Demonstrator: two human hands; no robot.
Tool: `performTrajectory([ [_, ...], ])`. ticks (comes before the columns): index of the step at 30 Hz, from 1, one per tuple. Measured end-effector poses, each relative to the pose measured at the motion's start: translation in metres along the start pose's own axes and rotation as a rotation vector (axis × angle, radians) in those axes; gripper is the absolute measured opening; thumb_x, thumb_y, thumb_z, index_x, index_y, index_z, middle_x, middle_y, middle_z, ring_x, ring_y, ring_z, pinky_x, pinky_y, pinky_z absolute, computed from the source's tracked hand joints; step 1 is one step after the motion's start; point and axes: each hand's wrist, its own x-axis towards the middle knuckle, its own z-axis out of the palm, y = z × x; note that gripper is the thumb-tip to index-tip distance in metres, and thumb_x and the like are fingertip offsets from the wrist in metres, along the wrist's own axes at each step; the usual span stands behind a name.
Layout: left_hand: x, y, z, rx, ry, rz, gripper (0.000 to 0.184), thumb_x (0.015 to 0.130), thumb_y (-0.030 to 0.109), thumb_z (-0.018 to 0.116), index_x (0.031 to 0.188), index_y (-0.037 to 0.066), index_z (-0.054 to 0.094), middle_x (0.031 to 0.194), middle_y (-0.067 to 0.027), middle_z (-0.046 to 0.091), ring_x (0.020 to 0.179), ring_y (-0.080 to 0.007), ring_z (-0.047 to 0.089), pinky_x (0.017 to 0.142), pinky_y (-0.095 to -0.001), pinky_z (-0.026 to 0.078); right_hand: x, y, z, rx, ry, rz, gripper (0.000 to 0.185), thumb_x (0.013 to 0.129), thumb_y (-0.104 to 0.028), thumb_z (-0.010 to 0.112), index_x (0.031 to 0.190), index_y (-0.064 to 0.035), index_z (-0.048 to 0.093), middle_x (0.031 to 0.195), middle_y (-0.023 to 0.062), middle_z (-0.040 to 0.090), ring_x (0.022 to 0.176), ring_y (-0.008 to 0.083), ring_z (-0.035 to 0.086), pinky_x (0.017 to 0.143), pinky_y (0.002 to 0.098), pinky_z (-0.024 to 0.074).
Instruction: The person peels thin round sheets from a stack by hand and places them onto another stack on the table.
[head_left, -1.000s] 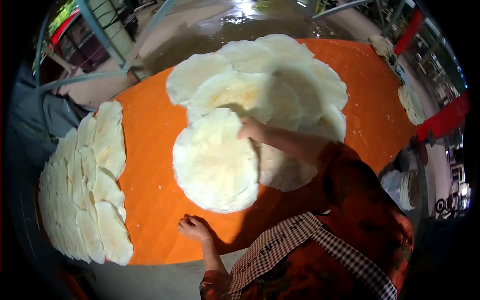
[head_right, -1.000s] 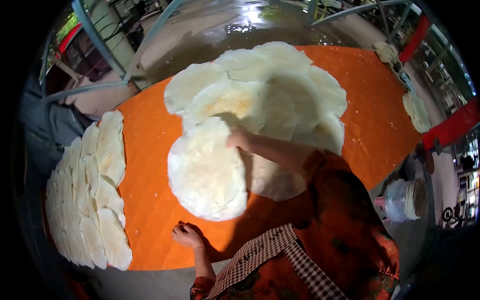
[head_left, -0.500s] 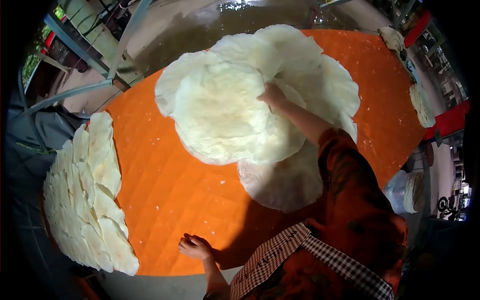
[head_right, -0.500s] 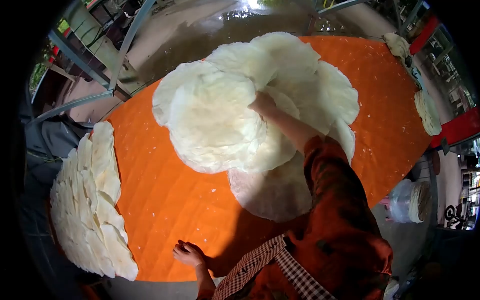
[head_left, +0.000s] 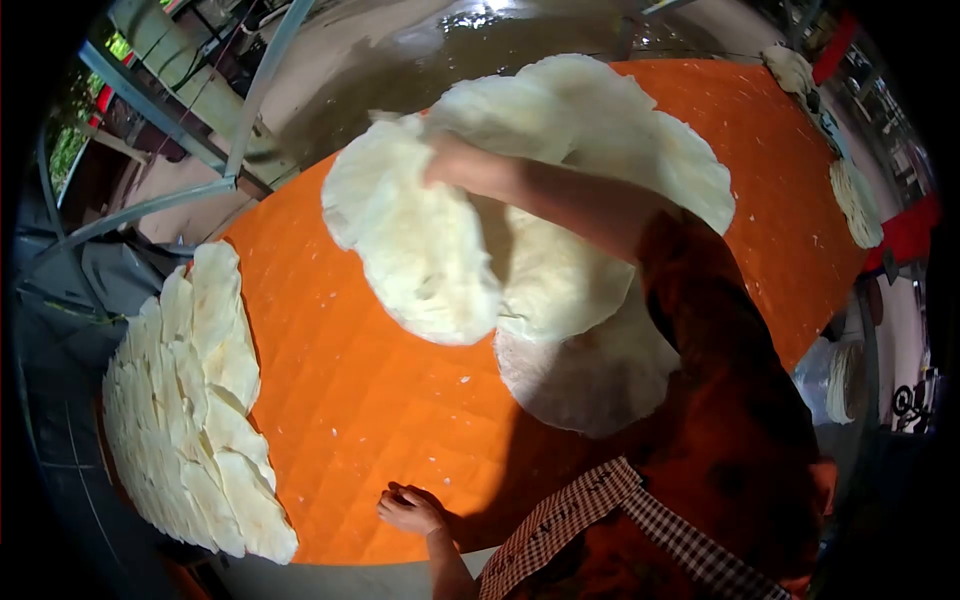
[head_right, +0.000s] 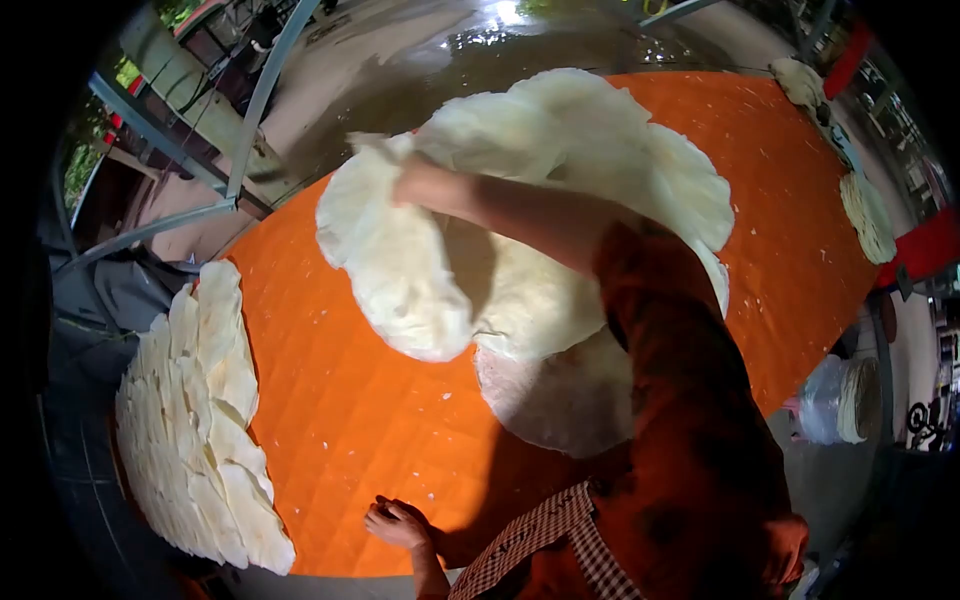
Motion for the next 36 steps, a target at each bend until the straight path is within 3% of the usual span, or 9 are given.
performTrajectory([
  [5,0.019,0.023,0.004,-0.221,-0.008,0.030,0.027,0.088,0.025,0.053,0.093,-0.001,0.054,0.093,-0.0184,0.050,0.087,-0.0381,0.050,0.074,-0.0484,0.042,0.075,-0.162,0.027,0.083,0.026,0.368,0.039,0.062,-0.004,0.074,0.096,0.0113,0.063,0.094,0.0214,0.065,0.081,0.0327,0.064,0.069,0.0421,0.0505],
  [8,0.067,0.095,0.020,-0.360,0.065,0.253,0.027,0.087,0.029,0.053,0.093,0.003,0.056,0.098,-0.0173,0.055,0.090,-0.0365,0.051,0.076,-0.0479,0.041,0.109,-0.128,-0.010,0.389,-0.090,0.266,0.048,0.068,-0.003,0.070,0.112,0.0090,0.057,0.104,0.0225,0.064,0.095,0.0343,0.063,0.083,0.0429,0.0517],
  [10,0.094,0.100,0.050,-0.324,0.050,0.271,0.027,0.087,0.030,0.053,0.093,0.004,0.056,0.097,-0.0165,0.055,0.090,-0.0362,0.051,0.078,-0.0480,0.040,0.115,-0.085,-0.036,0.337,-0.015,0.358,0.036,0.068,-0.004,0.072,0.102,0.0071,0.064,0.099,0.0180,0.067,0.092,0.0300,0.065,0.082,0.0397,0.0525],
  [13,0.111,0.105,0.090,-0.175,0.035,0.305,0.026,0.087,0.031,0.052,0.089,0.005,0.055,0.092,-0.0149,0.054,0.088,-0.0361,0.050,0.077,-0.0476,0.039,0.127,0.067,-0.078,-0.121,0.002,-0.112,0.029,0.065,-0.009,0.073,0.090,0.0053,0.069,0.092,0.0183,0.068,0.084,0.0264,0.067,0.079,0.0356,0.0520],
  [19,0.115,0.110,0.079,-0.300,0.006,0.283,0.026,0.090,0.031,0.050,0.081,0.006,0.051,0.084,-0.0122,0.051,0.082,-0.0341,0.047,0.075,-0.0458,0.037,0.075,0.182,-0.069,-0.653,0.547,0.448,0.041,0.057,-0.022,0.077,0.088,0.0029,0.069,0.091,0.0199,0.068,0.089,0.0269,0.065,0.080,0.0338,0.0493],
  [25,0.112,0.115,0.086,-0.359,-0.043,0.309,0.016,0.082,0.020,0.057,0.079,0.005,0.052,0.079,-0.0135,0.052,0.078,-0.0343,0.049,0.071,-0.0439,0.038,0.027,0.109,-0.088,-0.079,0.323,0.628,0.028,0.072,-0.032,0.070,0.077,-0.0046,0.066,0.080,0.0121,0.065,0.074,0.0190,0.062,0.066,0.0412,0.0454],
  [31,0.119,0.109,0.077,-0.293,0.050,0.307,0.009,0.073,0.010,0.059,0.080,0.006,0.054,0.079,-0.0132,0.055,0.077,-0.0334,0.051,0.073,-0.0438,0.040,0.073,0.140,-0.080,0.382,-0.017,0.714,0.035,0.084,-0.021,0.061,0.108,0.0032,0.063,0.102,0.0152,0.067,0.090,0.0279,0.065,0.086,0.0376,0.0490],
  [33,0.117,0.110,0.071,-0.263,0.013,0.252,0.009,0.074,0.011,0.059,0.080,0.007,0.055,0.082,-0.0133,0.055,0.081,-0.0334,0.051,0.074,-0.0441,0.041,0.060,0.076,-0.052,0.296,0.040,0.707,0.033,0.078,-0.013,0.066,0.104,0.0069,0.062,0.100,0.0167,0.065,0.094,0.0266,0.063,0.083,0.0404,0.0496],
  [36,0.116,0.105,0.073,-0.263,0.009,0.234,0.009,0.074,0.011,0.060,0.081,0.007,0.055,0.084,-0.0131,0.054,0.084,-0.0338,0.050,0.075,-0.0443,0.041,0.093,0.112,-0.042,0.070,0.082,0.410,0.039,0.071,-0.008,0.063,0.109,0.0035,0.063,0.099,0.0147,0.067,0.085,0.0261,0.065,0.079,0.0355,0.0510],
])
